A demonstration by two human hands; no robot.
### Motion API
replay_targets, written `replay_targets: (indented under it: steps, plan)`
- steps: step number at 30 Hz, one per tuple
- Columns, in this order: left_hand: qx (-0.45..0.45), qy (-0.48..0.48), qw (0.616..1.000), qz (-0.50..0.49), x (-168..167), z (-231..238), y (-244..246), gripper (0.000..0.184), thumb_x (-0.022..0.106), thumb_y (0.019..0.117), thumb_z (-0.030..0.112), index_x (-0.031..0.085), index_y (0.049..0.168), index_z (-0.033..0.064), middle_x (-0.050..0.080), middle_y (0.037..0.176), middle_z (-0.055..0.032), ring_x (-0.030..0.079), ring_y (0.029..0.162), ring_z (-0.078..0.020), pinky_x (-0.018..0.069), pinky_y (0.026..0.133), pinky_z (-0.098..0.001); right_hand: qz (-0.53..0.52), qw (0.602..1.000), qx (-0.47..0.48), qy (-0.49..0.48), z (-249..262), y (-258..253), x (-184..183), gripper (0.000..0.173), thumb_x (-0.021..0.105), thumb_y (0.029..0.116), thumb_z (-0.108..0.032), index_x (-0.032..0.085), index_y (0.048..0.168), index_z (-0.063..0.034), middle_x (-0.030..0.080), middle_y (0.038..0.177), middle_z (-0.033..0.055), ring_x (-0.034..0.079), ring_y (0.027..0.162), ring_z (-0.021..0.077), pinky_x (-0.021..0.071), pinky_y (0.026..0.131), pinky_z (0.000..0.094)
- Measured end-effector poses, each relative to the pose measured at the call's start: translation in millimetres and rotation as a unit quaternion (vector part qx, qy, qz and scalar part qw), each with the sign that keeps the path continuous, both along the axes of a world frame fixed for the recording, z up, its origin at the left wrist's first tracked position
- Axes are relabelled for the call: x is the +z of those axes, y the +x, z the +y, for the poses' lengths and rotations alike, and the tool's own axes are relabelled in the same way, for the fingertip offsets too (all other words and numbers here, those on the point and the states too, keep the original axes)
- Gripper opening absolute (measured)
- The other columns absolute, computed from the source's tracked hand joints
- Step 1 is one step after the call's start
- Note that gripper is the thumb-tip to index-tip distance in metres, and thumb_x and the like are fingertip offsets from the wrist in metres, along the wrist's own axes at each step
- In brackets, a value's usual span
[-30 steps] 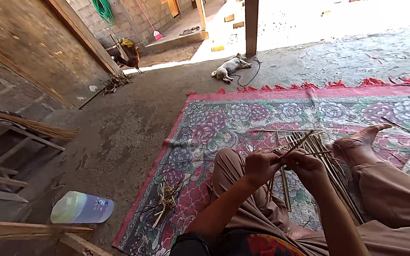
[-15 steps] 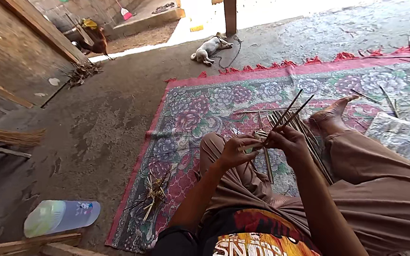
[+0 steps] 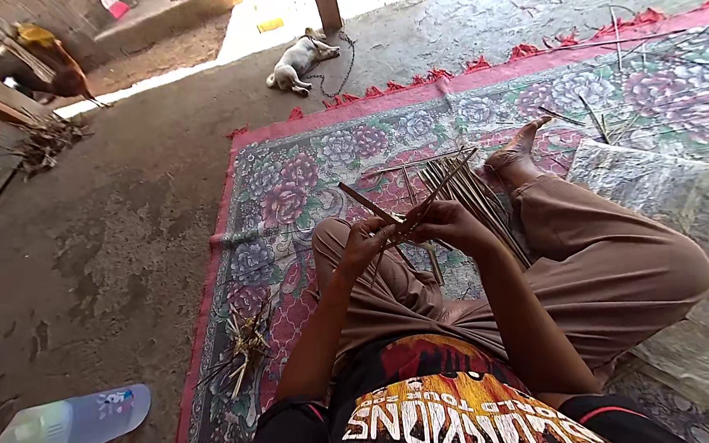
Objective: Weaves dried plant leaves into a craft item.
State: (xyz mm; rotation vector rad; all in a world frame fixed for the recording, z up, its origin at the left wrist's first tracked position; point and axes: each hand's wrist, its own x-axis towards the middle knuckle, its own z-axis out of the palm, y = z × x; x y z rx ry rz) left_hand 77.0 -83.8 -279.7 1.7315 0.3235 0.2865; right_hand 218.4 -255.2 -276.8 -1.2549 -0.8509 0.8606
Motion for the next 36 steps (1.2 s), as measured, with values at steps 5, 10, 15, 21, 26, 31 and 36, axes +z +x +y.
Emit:
replay_targets:
  steps: [5, 10, 15, 21, 26, 31, 36]
  plan:
    - [-0.150, -0.015, 0.988, 0.022, 12, 7, -5, 0.014, 0.060, 0.0997, 0.005, 0.070, 0.092, 0.0018, 0.066, 0.077, -0.0006, 0.057, 0.063, -0.0029, 0.0492, 0.059, -0.0188, -0.054, 0.998, 0.034, -0.006, -10, 1, 4, 0.018, 0.061, 0.0961, 0.001, 0.070, 0.112, -0.0020, 0.073, 0.093, 0.0043, 0.065, 0.065, 0.0053, 0.0564, 0.055, 0.0211]
    - [-0.148, -0.001, 0.988, 0.045, 8, 2, 1, 0.014, 0.063, 0.0974, 0.003, 0.070, 0.086, 0.0001, 0.064, 0.074, -0.0024, 0.054, 0.061, -0.0052, 0.0479, 0.058, -0.0203, -0.095, 0.995, 0.015, 0.006, 0, -4, -2, 0.015, 0.070, 0.0891, 0.004, 0.068, 0.104, 0.0016, 0.071, 0.082, 0.0049, 0.063, 0.066, 0.0053, 0.0546, 0.060, 0.0217]
    - [-0.155, -0.086, 0.984, 0.028, 1, 4, -2, 0.013, 0.062, 0.0976, 0.002, 0.071, 0.089, 0.0009, 0.066, 0.076, -0.0016, 0.059, 0.064, -0.0052, 0.0540, 0.062, -0.0217, -0.128, 0.992, 0.002, -0.003, -1, -5, -3, 0.014, 0.071, 0.0882, 0.005, 0.068, 0.101, 0.0009, 0.068, 0.079, 0.0060, 0.061, 0.063, 0.0078, 0.0535, 0.059, 0.0237]
    - [-0.105, -0.060, 0.991, 0.055, 3, -4, 0, 0.008, 0.067, 0.0969, 0.005, 0.071, 0.092, -0.0007, 0.066, 0.076, -0.0035, 0.060, 0.064, -0.0062, 0.0552, 0.064, -0.0232, -0.147, 0.988, -0.037, -0.029, 2, -9, -3, 0.008, 0.066, 0.0911, 0.003, 0.069, 0.097, -0.0014, 0.062, 0.069, 0.0048, 0.053, 0.054, 0.0080, 0.0459, 0.051, 0.0240]
    - [-0.018, -0.070, 0.995, 0.073, -3, -23, 7, 0.006, 0.067, 0.0949, -0.001, 0.072, 0.091, -0.0030, 0.069, 0.079, -0.0043, 0.064, 0.069, -0.0063, 0.0571, 0.069, -0.0245, -0.109, 0.992, -0.060, -0.034, 12, -16, -1, 0.006, 0.067, 0.0906, 0.001, 0.066, 0.095, -0.0022, 0.059, 0.064, 0.0032, 0.052, 0.050, 0.0066, 0.0458, 0.048, 0.0229]
    - [-0.119, -0.149, 0.977, 0.100, 0, -34, -1, 0.006, 0.070, 0.0933, 0.001, 0.073, 0.088, -0.0016, 0.072, 0.079, -0.0028, 0.069, 0.073, -0.0079, 0.0606, 0.075, -0.0281, -0.154, 0.987, -0.051, -0.021, 12, -11, -11, 0.043, 0.064, 0.0838, 0.013, 0.057, 0.123, -0.0031, 0.072, 0.101, 0.0123, 0.068, 0.071, 0.0189, 0.0577, 0.063, 0.0343]
    - [-0.252, -0.148, 0.955, 0.054, 10, -61, -20, 0.006, 0.070, 0.0915, 0.002, 0.073, 0.087, 0.0033, 0.070, 0.084, 0.0051, 0.065, 0.078, -0.0013, 0.0560, 0.077, -0.0230, -0.129, 0.985, -0.094, -0.072, 20, -1, -30, 0.041, 0.057, 0.0899, 0.012, 0.053, 0.129, 0.0007, 0.072, 0.104, 0.0148, 0.067, 0.070, 0.0191, 0.0569, 0.064, 0.0370]
